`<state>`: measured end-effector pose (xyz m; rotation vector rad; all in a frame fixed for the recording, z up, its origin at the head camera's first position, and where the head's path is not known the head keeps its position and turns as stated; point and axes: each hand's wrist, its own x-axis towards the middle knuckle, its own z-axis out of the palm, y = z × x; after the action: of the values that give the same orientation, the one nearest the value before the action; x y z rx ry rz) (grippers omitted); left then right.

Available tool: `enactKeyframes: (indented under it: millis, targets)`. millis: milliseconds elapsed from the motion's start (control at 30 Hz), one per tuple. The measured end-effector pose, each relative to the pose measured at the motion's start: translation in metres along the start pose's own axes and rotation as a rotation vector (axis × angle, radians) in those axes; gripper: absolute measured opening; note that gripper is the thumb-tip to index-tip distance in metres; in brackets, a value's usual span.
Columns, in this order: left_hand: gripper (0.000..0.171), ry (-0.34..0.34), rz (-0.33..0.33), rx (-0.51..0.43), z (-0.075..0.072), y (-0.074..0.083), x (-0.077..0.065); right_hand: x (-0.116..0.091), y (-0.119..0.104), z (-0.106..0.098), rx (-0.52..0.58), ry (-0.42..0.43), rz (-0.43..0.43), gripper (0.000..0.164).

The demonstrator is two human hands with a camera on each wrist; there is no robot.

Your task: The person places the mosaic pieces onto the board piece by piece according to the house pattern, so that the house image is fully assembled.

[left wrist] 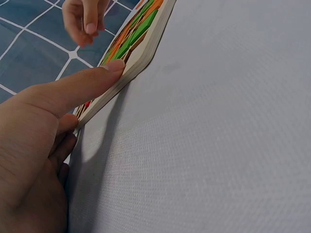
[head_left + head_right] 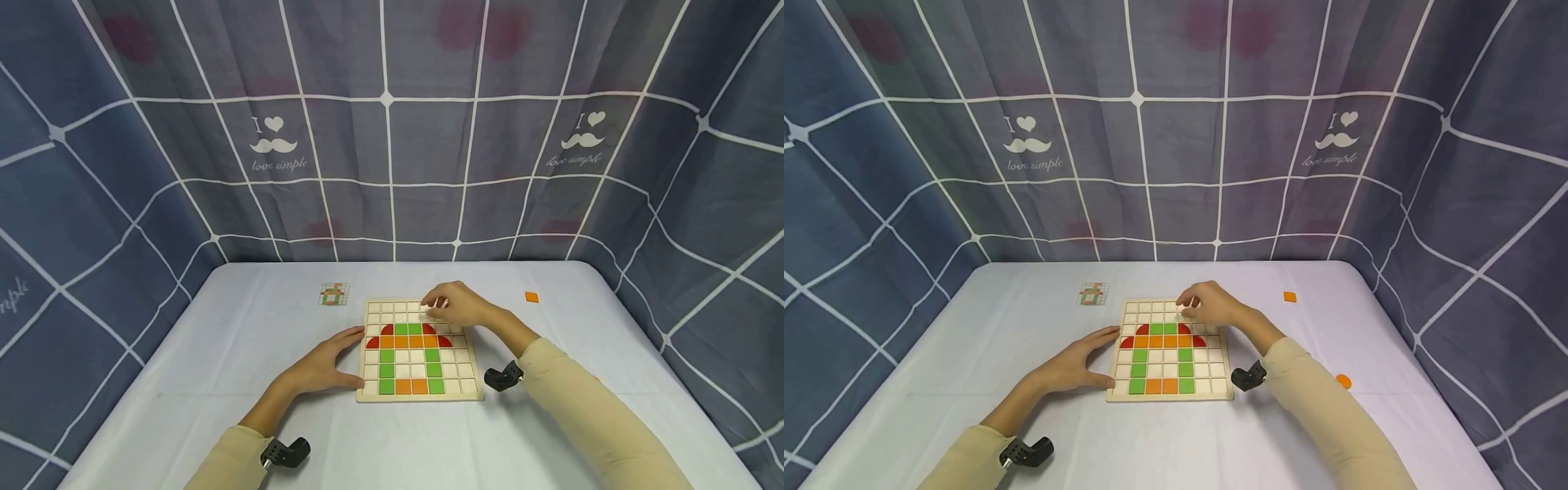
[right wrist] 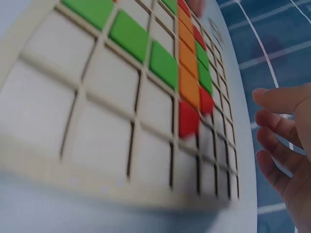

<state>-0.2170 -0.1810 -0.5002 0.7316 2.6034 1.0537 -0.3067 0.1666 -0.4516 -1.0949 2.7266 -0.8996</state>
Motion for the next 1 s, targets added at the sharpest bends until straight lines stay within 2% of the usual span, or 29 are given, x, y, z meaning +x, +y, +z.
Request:
enactKeyframes:
  millis: [200,633,867,1000]
  targets:
    - [0.103,0.001,0.005,-0.002,-0.002,0.001,-0.001,-0.023,0.020,-0.023,0.006,0.079,0.073,0.025]
    - [0.103,-0.001,-0.008,0.008,-0.002,0.003,-0.002,-0.068,0.064,-0.064,-0.029,0.190,0.205,0.029]
    - [0.102,-0.001,-0.005,0.007,-0.002,0.004,-0.001,-0.092,0.098,-0.072,-0.028,0.217,0.384,0.029]
    - [0.103,-0.002,-0.004,0.004,-0.001,0.003,0.000,-0.104,0.114,-0.069,-0.053,0.238,0.440,0.028]
